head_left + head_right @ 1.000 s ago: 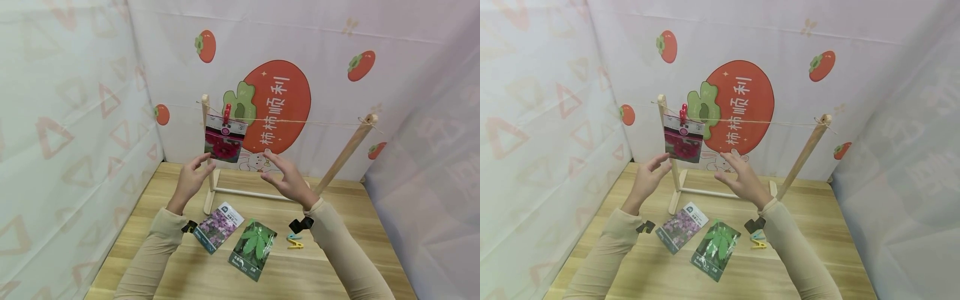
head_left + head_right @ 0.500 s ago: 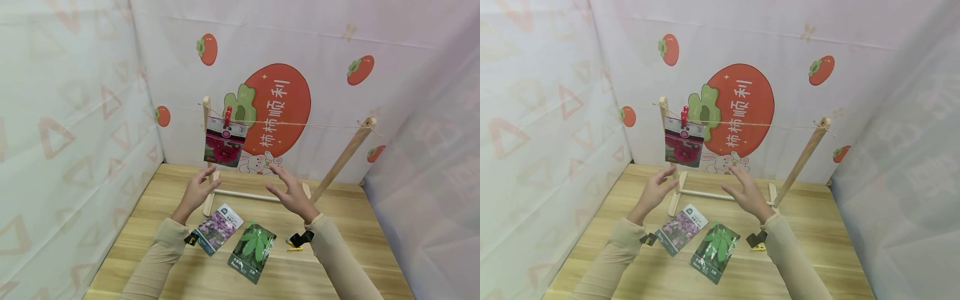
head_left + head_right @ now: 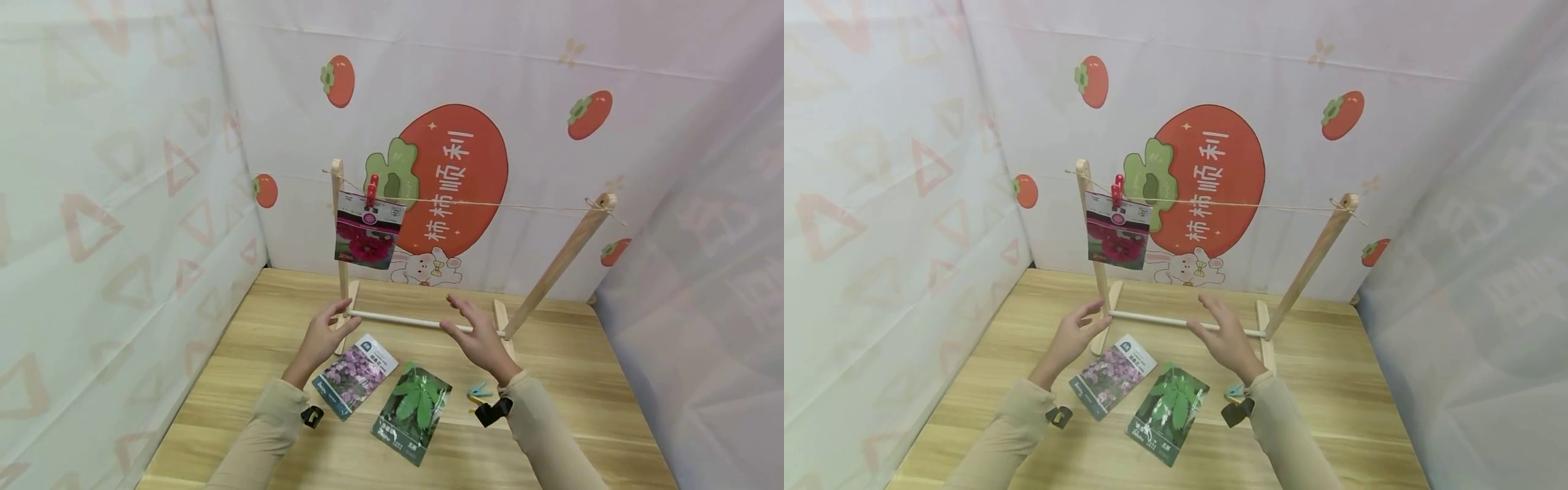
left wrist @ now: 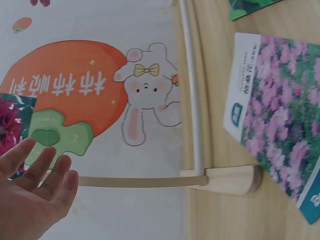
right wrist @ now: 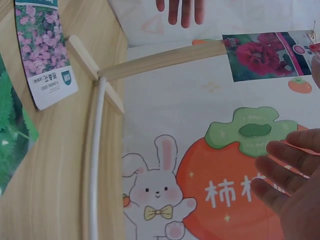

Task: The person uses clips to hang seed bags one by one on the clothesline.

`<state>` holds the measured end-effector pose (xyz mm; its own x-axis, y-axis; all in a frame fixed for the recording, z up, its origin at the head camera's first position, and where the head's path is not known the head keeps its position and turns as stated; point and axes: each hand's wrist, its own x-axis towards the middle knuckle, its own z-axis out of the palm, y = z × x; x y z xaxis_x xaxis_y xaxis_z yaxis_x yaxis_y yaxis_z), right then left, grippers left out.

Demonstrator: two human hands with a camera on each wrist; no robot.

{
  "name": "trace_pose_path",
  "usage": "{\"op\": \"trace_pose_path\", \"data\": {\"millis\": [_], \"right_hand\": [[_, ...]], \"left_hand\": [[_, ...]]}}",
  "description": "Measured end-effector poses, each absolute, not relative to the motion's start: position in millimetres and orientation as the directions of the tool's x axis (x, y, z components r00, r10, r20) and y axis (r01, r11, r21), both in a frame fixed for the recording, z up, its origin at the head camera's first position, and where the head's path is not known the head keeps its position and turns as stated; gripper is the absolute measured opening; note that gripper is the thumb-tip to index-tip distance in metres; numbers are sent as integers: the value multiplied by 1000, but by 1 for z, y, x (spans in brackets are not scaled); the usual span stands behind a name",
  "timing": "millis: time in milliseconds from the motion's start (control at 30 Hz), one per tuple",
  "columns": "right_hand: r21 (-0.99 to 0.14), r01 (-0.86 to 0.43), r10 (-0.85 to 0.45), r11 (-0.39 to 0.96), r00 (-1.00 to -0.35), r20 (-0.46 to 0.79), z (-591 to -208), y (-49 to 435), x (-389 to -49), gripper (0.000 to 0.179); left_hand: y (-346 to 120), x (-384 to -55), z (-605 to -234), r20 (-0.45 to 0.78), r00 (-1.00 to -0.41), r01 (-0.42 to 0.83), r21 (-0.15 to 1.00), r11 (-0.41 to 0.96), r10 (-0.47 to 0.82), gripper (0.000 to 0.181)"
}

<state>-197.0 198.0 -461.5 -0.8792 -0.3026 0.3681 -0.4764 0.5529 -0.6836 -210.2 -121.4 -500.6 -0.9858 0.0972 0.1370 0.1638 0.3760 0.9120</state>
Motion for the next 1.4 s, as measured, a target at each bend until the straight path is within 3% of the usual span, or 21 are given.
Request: {"op": "trace_pose_path", "data": {"millis": [233,800,1400], "right_hand": [[-707,-385,-265,594,-923,280,-482,204,-192,56],[-723,-257,-178,641,-966,186,-528,229,-185,58],[-728,-50,-78,683,-997,-5,-573,255,-177,66]], "left_hand": [[-118,-207,-520,100,-991,127,917,379,88,59],[-120,-210,-560,-20,-997,14,901,433,74,64],[-112,-207,-585,-103,-994,-78,863,499,23,59]]}}
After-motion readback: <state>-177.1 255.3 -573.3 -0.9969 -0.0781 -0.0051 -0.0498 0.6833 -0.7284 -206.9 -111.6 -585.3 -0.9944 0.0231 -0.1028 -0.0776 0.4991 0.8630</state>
